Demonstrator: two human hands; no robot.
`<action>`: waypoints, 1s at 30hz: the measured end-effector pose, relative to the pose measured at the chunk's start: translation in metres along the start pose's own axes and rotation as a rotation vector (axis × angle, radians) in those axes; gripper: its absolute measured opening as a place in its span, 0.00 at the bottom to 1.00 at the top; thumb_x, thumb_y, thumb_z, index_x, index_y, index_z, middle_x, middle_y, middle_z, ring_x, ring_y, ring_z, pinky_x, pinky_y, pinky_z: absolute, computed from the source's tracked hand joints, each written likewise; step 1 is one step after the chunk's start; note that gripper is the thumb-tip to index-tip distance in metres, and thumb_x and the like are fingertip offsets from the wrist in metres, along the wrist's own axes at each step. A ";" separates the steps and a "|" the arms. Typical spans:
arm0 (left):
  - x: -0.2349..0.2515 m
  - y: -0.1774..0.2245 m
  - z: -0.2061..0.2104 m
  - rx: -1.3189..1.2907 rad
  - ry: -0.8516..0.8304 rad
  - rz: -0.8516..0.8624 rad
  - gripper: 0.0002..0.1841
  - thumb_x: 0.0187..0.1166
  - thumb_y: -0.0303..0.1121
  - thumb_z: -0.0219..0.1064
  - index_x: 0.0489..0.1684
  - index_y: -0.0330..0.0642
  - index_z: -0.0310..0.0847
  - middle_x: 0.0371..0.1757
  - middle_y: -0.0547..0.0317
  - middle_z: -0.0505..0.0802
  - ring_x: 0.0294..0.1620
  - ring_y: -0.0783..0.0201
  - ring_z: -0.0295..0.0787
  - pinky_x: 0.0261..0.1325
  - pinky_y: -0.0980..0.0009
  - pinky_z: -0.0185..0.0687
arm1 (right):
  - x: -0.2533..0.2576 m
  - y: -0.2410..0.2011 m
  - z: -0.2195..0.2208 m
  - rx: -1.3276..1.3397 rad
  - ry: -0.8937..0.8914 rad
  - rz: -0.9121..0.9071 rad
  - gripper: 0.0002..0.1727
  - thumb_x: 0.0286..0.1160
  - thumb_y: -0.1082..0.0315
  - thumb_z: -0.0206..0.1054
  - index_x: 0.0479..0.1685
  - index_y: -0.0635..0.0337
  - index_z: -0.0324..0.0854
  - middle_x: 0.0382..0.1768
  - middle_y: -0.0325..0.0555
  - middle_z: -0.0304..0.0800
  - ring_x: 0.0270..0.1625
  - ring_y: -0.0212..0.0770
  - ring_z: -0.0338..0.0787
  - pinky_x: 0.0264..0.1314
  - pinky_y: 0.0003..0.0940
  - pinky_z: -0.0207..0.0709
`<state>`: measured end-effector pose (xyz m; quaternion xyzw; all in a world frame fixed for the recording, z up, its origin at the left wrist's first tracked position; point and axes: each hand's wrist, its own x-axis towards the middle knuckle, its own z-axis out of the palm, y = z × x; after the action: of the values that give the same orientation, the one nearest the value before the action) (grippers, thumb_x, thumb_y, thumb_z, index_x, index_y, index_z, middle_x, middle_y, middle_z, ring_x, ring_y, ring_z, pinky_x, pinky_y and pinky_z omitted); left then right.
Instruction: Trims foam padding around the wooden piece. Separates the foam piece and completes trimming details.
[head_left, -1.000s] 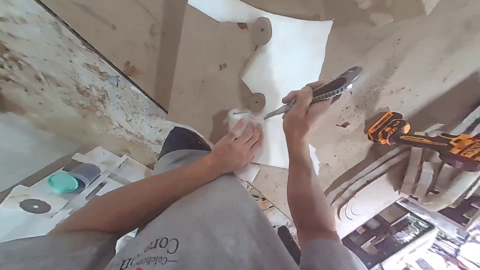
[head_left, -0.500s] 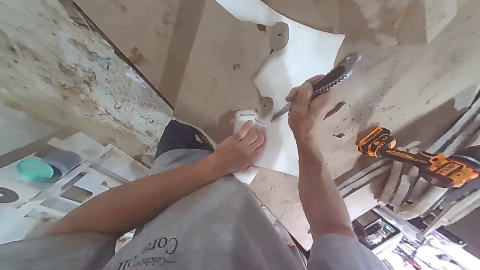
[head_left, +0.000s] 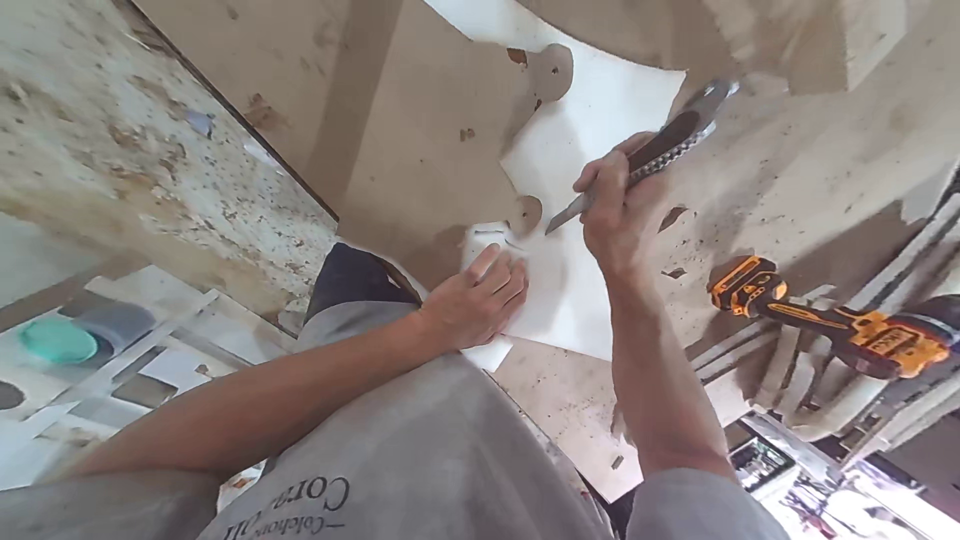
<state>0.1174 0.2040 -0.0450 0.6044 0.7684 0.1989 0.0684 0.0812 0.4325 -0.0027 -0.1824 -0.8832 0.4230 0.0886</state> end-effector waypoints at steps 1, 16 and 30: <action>-0.001 0.001 0.000 -0.011 0.002 -0.002 0.24 0.89 0.40 0.46 0.73 0.38 0.78 0.76 0.45 0.84 0.78 0.44 0.79 0.84 0.39 0.59 | 0.001 -0.001 -0.002 0.012 -0.018 -0.016 0.10 0.87 0.67 0.50 0.51 0.66 0.71 0.29 0.36 0.89 0.24 0.29 0.86 0.22 0.29 0.80; 0.009 0.004 -0.007 -0.096 -0.213 -0.054 0.31 0.84 0.46 0.53 0.84 0.38 0.66 0.91 0.30 0.59 0.95 0.37 0.47 0.90 0.35 0.39 | 0.002 -0.049 -0.014 -0.556 -0.142 0.102 0.19 0.88 0.54 0.59 0.57 0.63 0.78 0.27 0.47 0.85 0.24 0.43 0.85 0.25 0.44 0.78; 0.012 0.003 -0.009 -0.187 -0.285 -0.065 0.31 0.85 0.45 0.57 0.84 0.36 0.64 0.92 0.29 0.57 0.96 0.38 0.43 0.91 0.35 0.34 | 0.021 -0.034 -0.009 -0.403 -0.198 -0.073 0.20 0.85 0.55 0.64 0.59 0.66 0.82 0.35 0.44 0.93 0.29 0.34 0.92 0.32 0.37 0.90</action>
<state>0.1138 0.2140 -0.0342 0.5924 0.7483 0.1794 0.2388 0.0567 0.4275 0.0294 -0.1221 -0.9602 0.2503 -0.0216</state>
